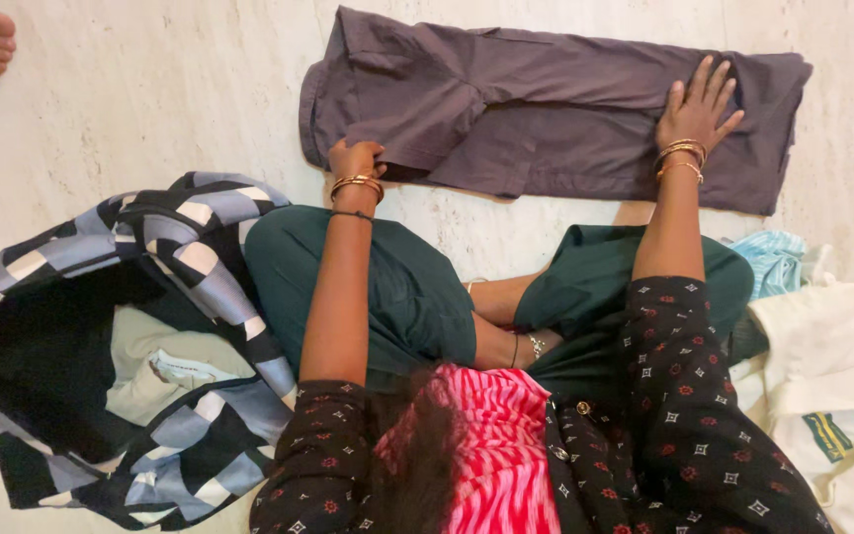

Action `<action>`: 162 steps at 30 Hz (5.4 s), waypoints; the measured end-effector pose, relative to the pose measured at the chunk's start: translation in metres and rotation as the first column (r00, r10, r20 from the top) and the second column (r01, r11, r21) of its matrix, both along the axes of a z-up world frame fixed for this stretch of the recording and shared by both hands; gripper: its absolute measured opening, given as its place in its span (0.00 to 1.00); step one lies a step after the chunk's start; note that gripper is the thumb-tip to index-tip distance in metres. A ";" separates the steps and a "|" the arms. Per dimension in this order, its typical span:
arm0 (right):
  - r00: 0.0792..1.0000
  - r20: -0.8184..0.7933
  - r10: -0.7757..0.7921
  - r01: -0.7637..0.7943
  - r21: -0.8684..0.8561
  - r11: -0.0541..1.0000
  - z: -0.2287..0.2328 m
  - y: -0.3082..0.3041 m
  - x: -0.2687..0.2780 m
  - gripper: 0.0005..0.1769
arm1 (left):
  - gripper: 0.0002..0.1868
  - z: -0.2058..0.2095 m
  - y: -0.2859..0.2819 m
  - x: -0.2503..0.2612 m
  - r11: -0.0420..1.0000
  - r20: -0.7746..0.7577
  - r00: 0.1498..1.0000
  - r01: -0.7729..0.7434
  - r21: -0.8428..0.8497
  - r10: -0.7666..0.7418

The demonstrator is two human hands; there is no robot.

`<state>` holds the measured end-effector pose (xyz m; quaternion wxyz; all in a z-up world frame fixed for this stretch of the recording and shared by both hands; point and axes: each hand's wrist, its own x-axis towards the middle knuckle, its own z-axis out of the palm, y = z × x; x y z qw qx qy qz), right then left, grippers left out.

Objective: The person folds a dark-colored shirt and a white shirt on the floor, smoothing each garment and placing the folded dark shirt into a bag.

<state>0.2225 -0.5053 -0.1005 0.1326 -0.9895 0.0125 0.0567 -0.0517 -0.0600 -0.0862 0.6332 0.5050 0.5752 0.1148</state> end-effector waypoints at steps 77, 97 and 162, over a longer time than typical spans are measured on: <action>0.859 0.213 0.466 -0.470 -0.033 0.882 0.028 0.072 -0.122 0.41 | 0.32 0.024 -0.043 -0.003 0.940 0.293 0.922 -0.165 -0.298 0.255; 0.561 0.614 0.556 -0.802 0.238 0.547 0.066 0.225 -0.231 0.10 | 0.39 0.158 -0.006 -0.009 0.011 -0.586 0.762 0.612 0.791 -0.277; 0.811 -0.215 0.545 -0.271 0.687 0.675 0.059 0.190 -0.092 0.35 | 0.14 0.026 0.073 0.093 0.132 -0.658 0.631 0.755 0.642 -0.411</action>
